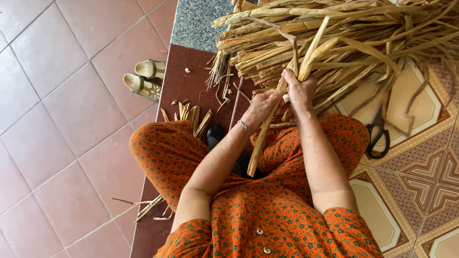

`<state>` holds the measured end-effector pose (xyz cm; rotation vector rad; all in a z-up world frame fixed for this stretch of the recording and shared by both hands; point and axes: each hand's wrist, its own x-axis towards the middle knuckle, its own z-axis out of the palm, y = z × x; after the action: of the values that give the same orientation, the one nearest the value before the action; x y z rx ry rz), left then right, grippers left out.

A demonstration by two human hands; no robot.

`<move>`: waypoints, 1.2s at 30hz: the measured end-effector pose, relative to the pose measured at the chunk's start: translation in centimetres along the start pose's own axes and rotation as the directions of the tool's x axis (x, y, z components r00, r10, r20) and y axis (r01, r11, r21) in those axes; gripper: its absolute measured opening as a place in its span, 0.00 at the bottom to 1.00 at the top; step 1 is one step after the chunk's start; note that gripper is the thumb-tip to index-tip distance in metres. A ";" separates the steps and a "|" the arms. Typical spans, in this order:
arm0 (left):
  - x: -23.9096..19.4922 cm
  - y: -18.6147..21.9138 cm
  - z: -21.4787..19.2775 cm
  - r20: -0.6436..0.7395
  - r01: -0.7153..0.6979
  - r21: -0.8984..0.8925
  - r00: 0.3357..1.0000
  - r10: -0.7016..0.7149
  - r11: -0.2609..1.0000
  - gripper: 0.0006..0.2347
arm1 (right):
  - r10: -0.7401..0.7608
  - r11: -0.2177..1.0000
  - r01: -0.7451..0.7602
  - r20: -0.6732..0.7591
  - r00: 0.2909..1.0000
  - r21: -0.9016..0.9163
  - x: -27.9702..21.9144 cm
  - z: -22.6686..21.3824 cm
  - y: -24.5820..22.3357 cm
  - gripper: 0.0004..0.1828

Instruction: The person sits on the floor and processes dried plant stalks by hand, stripping outer layers and using shears to trim and cut the stalks into smaller pieces. The trimmed pieces are placed on the floor beside the person.

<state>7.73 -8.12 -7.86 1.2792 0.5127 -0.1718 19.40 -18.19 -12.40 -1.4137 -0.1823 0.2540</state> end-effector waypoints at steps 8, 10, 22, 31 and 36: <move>-2.3 -0.4 -2.6 0.043 0.019 0.055 0.999 -0.021 0.998 0.14 | 0.024 0.978 -0.012 0.055 0.998 -0.206 -0.2 0.4 -2.8 0.12; -2.4 0.4 -4.1 -0.066 0.002 0.448 0.997 0.031 0.894 0.12 | 0.146 0.907 -0.077 0.136 0.980 -0.415 -0.8 -0.5 -5.8 0.14; -4.7 5.2 -4.1 0.132 -0.340 0.866 0.863 0.488 0.367 0.06 | -0.054 0.850 0.380 0.656 0.753 -0.365 -5.0 2.1 -14.8 0.13; -8.2 9.2 -7.2 0.140 -0.303 0.904 0.877 0.460 0.302 0.14 | 0.411 0.799 0.000 0.546 0.730 -0.601 -3.3 1.2 -10.6 0.10; -11.8 12.0 -9.2 0.117 -0.278 0.938 0.815 0.567 0.207 0.15 | 0.108 0.920 0.135 0.569 0.815 -0.369 -1.5 -1.2 -9.0 0.10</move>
<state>-0.25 2.20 6.13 2.6236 0.1954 0.2535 18.84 -20.98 -3.63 -1.7003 -0.7906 0.6704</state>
